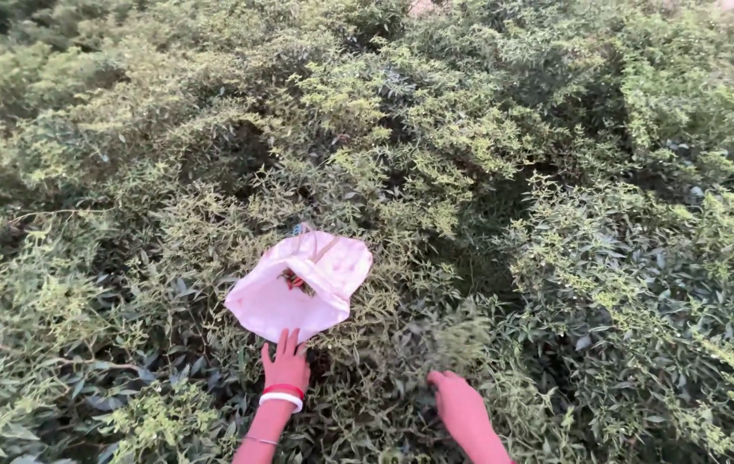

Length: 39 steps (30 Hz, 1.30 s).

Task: Picking small red and green peppers from bushes and placing them into a white bag.

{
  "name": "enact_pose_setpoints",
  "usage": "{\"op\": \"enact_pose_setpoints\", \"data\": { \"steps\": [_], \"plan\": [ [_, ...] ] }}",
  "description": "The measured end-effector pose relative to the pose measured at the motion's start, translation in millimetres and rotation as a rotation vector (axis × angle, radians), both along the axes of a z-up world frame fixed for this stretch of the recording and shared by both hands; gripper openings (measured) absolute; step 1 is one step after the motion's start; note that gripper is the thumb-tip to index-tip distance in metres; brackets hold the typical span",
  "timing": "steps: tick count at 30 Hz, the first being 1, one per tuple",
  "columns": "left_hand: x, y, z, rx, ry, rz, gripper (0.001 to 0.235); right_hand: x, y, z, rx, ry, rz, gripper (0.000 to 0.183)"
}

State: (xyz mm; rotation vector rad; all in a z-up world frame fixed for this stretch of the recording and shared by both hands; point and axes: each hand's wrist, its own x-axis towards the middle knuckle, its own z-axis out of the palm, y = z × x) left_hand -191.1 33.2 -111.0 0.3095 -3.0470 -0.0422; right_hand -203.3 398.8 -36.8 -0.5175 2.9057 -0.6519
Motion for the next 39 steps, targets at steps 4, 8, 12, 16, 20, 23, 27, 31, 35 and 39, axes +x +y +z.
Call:
{"op": "enact_pose_setpoints", "data": {
  "steps": [4,8,12,16,20,23,27,31,35,39],
  "plan": [
    [1,-3,2,0.011,-0.009,0.031,0.051,-3,-2,22,-0.078,0.029,-0.002,0.022],
    [4,-10,0,0.021,0.041,0.038,0.047,-8,-18,71,-0.162,0.144,0.041,0.019],
    [4,-15,10,0.002,0.038,0.021,0.048,-23,-40,92,-0.097,0.209,0.07,0.028],
    [-2,-24,13,-0.006,0.056,-0.004,0.045,-45,-51,53,0.159,0.175,0.123,0.045],
    [-9,-28,21,0.006,-0.013,-0.027,0.048,-51,-44,10,0.39,0.124,0.196,0.058],
    [-17,-34,19,-0.016,-0.036,-0.073,0.046,-59,-27,-34,0.351,0.096,0.181,0.044],
    [-24,-36,30,-0.027,-0.162,-0.132,0.04,-71,-14,-39,0.181,0.045,0.083,0.022],
    [-33,-39,51,-0.037,-0.214,-0.166,0.039,-89,-14,2,0.106,-0.011,-0.01,0.025],
    [-57,-56,20,-0.026,-0.154,-0.18,0.034,-117,-28,46,-0.046,0.067,-0.003,0.026],
    [-65,-62,30,-0.007,-0.12,-0.204,0.037,-136,-60,109,-0.085,0.163,-0.015,0.018]
  ]
}}
